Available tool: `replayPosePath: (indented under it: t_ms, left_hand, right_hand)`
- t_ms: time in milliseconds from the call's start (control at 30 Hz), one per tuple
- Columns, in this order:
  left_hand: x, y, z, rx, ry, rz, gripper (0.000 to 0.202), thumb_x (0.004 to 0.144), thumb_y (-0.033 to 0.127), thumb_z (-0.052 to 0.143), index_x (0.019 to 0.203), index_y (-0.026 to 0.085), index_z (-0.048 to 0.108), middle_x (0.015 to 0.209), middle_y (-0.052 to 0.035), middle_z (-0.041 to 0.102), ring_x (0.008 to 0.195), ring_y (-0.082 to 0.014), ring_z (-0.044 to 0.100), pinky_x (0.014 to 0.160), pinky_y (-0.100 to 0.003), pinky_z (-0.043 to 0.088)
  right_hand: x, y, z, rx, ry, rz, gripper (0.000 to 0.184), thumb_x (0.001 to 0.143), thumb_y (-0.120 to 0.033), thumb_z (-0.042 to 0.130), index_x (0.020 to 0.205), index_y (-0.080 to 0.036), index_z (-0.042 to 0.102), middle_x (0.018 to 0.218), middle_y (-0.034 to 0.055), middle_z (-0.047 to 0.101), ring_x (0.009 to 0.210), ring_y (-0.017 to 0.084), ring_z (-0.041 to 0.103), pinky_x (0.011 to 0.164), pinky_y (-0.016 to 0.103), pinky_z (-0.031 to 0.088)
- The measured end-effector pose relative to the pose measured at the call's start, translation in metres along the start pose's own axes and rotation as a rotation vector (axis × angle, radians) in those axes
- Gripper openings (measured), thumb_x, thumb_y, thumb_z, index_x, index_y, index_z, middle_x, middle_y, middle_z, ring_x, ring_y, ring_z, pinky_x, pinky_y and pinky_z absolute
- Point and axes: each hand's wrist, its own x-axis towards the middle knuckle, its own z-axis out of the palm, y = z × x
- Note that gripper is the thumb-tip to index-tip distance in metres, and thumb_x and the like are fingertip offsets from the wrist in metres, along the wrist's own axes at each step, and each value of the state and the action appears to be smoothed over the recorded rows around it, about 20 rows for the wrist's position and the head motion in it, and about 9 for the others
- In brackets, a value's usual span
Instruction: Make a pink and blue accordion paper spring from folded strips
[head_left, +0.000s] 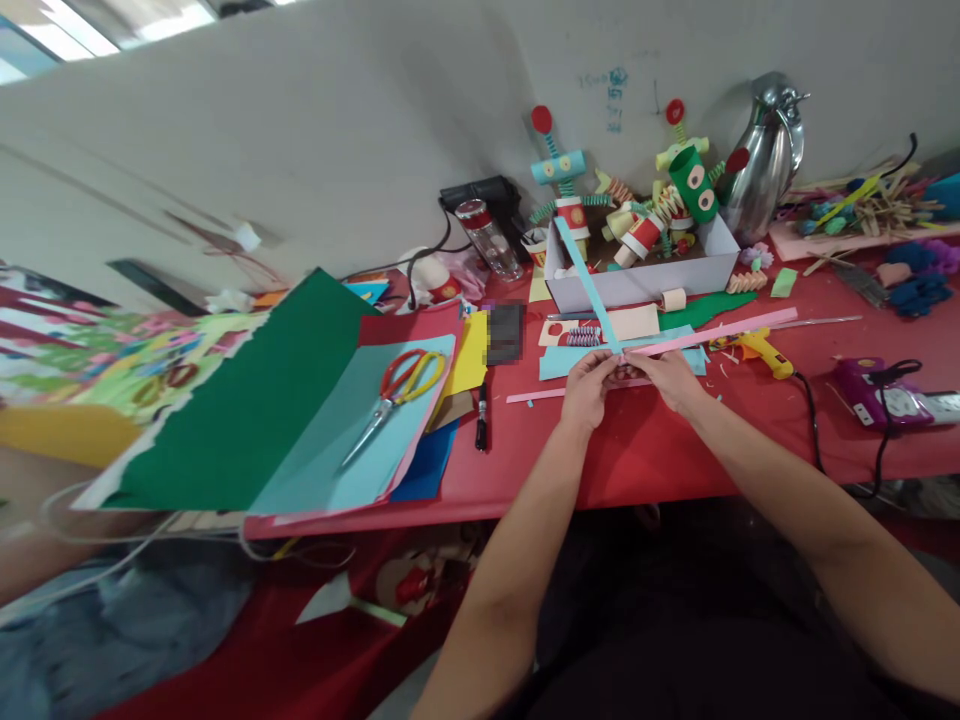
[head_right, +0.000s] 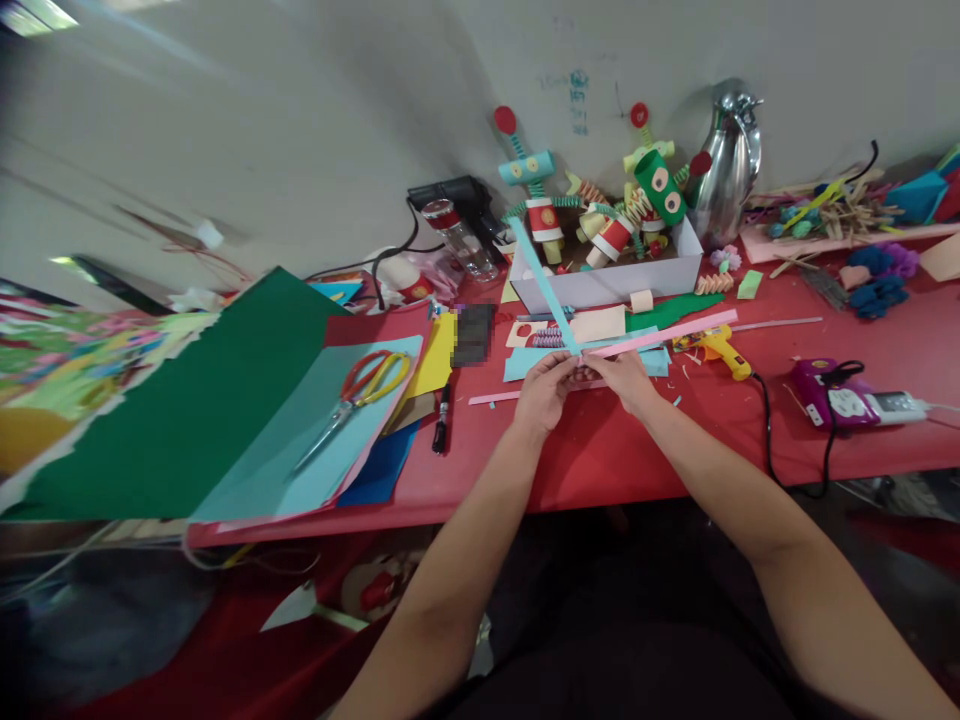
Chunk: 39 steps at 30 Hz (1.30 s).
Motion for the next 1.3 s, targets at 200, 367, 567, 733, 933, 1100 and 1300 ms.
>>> replayPosePath:
  t_ms: [200,367,567,733,933,1100,1300]
  left_hand:
    - [0.0,0.003,0.0,0.0,0.011,-0.037,0.025,0.054,0.023,0.082,0.068,0.015,0.062,0.061,0.0035,0.06,0.055,-0.0083,0.057,0.062,-0.025,0.047]
    - [-0.002,0.006,0.001,0.005,0.019,-0.007,0.023,0.056,0.023,0.082,0.068,0.015,0.063,0.061,0.0039,0.061,0.055,-0.0077,0.057,0.067,-0.026,0.049]
    - [-0.002,0.011,-0.002,-0.036,-0.013,-0.102,0.026,0.054,0.019,0.083,0.069,0.015,0.063,0.062,0.0045,0.061,0.057,-0.0068,0.058,0.063,-0.022,0.048]
    - [-0.002,0.012,-0.002,-0.076,0.035,-0.134,0.025,0.052,0.013,0.082,0.066,0.015,0.061,0.063,0.0046,0.062,0.059,-0.0068,0.06,0.065,-0.022,0.049]
    - [-0.002,0.009,-0.001,-0.039,0.045,-0.129,0.02,0.055,0.015,0.08,0.065,0.015,0.063,0.062,0.0036,0.063,0.057,-0.0075,0.059,0.064,-0.023,0.048]
    - [-0.004,0.01,0.002,-0.033,0.038,-0.1,0.023,0.054,0.016,0.082,0.065,0.016,0.062,0.06,0.005,0.06,0.055,-0.0075,0.057,0.061,-0.024,0.047]
    - [-0.005,0.01,0.002,0.009,0.013,-0.087,0.021,0.054,0.018,0.083,0.06,0.015,0.063,0.059,0.0036,0.061,0.053,-0.0061,0.053,0.057,-0.021,0.045]
  right_hand:
    - [0.001,0.0,-0.003,0.013,0.012,0.087,0.023,0.055,-0.036,0.078,0.055,-0.018,0.064,0.052,0.0008,0.063,0.054,0.014,0.059,0.058,0.028,0.05]
    - [0.002,0.0,-0.003,0.034,0.021,0.122,0.023,0.054,-0.035,0.081,0.056,-0.018,0.065,0.054,0.0013,0.065,0.054,0.014,0.06,0.059,0.028,0.052]
    - [0.0,-0.006,-0.003,-0.011,-0.006,0.085,0.03,0.053,-0.042,0.082,0.057,-0.018,0.065,0.055,0.0021,0.066,0.054,0.015,0.062,0.058,0.028,0.053]
    - [-0.001,-0.007,-0.005,-0.118,0.046,0.011,0.031,0.055,-0.045,0.08,0.062,-0.017,0.067,0.054,0.0013,0.064,0.051,0.014,0.059,0.051,0.027,0.049]
    - [0.0,-0.007,-0.006,-0.178,0.055,0.003,0.032,0.057,-0.046,0.078,0.058,-0.017,0.065,0.05,0.0001,0.06,0.05,0.013,0.057,0.049,0.026,0.046]
    - [0.0,-0.005,-0.005,-0.209,0.01,-0.025,0.029,0.061,-0.046,0.074,0.061,-0.018,0.066,0.054,0.0004,0.062,0.053,0.014,0.057,0.05,0.026,0.046]
    - [0.0,-0.005,-0.007,-0.421,0.023,-0.186,0.029,0.073,-0.046,0.065,0.06,-0.02,0.062,0.056,0.0007,0.06,0.056,0.015,0.056,0.054,0.026,0.044]
